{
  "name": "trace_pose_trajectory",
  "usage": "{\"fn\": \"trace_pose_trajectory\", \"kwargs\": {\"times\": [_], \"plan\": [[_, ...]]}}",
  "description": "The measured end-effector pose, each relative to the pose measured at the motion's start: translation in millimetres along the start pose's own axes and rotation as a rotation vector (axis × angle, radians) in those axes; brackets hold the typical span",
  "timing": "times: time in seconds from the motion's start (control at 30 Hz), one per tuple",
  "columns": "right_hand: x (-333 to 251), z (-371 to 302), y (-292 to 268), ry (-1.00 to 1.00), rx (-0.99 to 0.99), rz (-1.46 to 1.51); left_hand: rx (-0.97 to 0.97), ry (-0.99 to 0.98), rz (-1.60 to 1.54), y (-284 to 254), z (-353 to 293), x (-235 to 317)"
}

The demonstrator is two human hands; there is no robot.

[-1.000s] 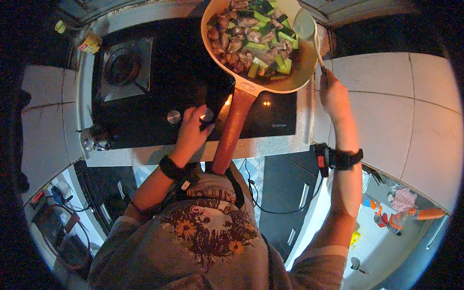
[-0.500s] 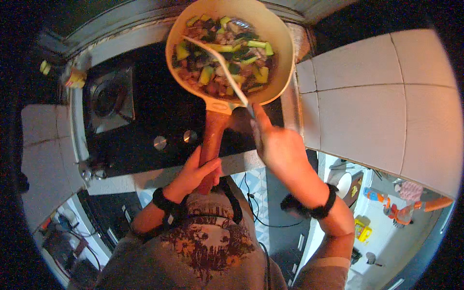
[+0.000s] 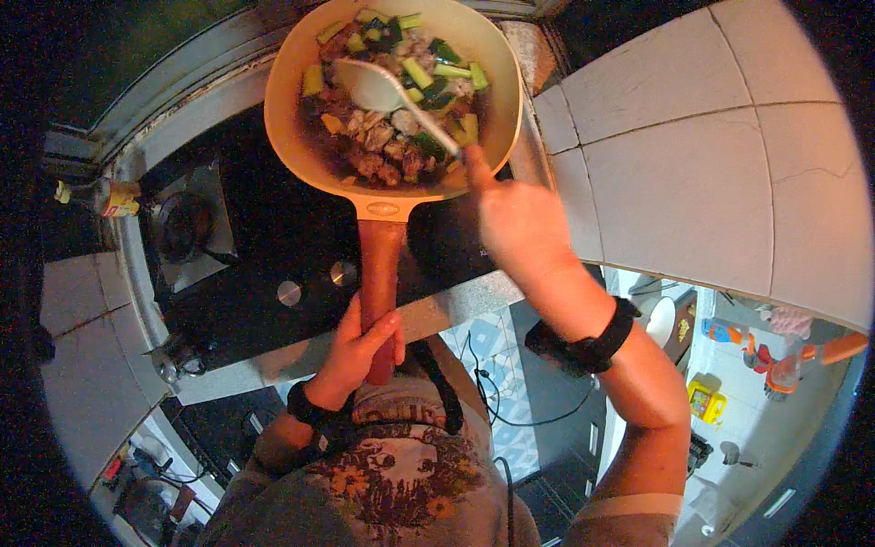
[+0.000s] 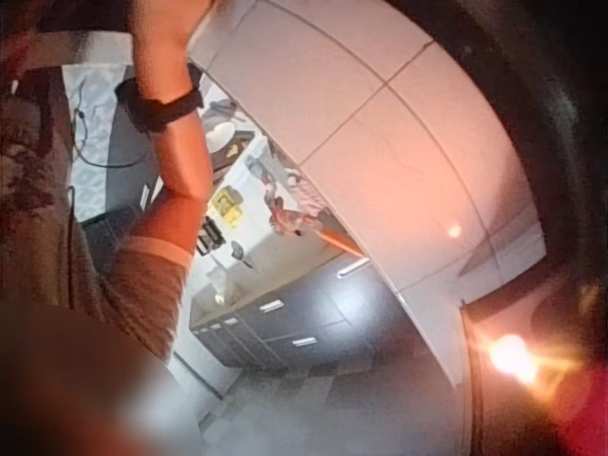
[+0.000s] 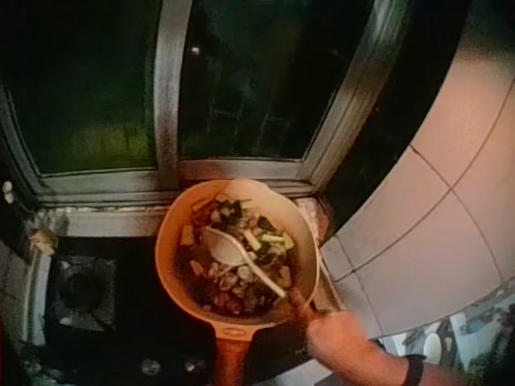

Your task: The person stir-fries meat and vegetables in a pan on a gas stove, then retrieves a jar of red chili paste from the refrigerator, opens it, and adds a spoonful to the pan before continuing to stir.

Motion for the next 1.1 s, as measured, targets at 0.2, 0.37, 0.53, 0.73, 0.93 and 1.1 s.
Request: {"fn": "trace_pose_trajectory", "kwargs": {"times": [0.2,0.37,0.53,0.73,0.93,1.1], "plan": [[26,-12,-18,0.150,-0.157,0.018,-0.027,0.000,-0.030,2,1,2],[38,-23,-114,0.024,-0.011,0.136,-0.048,-0.069,-0.127,4,-6,-3],[69,36,-140,0.179,-0.429,-0.116,-0.039,-0.040,-0.017,2,-3,-4],[140,85,-118,0.461,-0.727,0.323,-0.055,-0.031,0.045,0,2,-4],[147,89,-29,0.448,-0.566,0.899,-0.110,-0.004,0.056,0,2,-3],[115,107,-7,0.066,-0.286,0.730,-0.083,-0.034,0.090,-3,1,-4]]}}
Point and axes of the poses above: each hand's wrist, its own z-axis towards the middle knuckle, its own y-axis out of the palm, x = y × z, the point moved 5 cm from there along z, towards the middle knuckle, and after that the axes turned 15 degrees about -y, right-handed, at the moved point
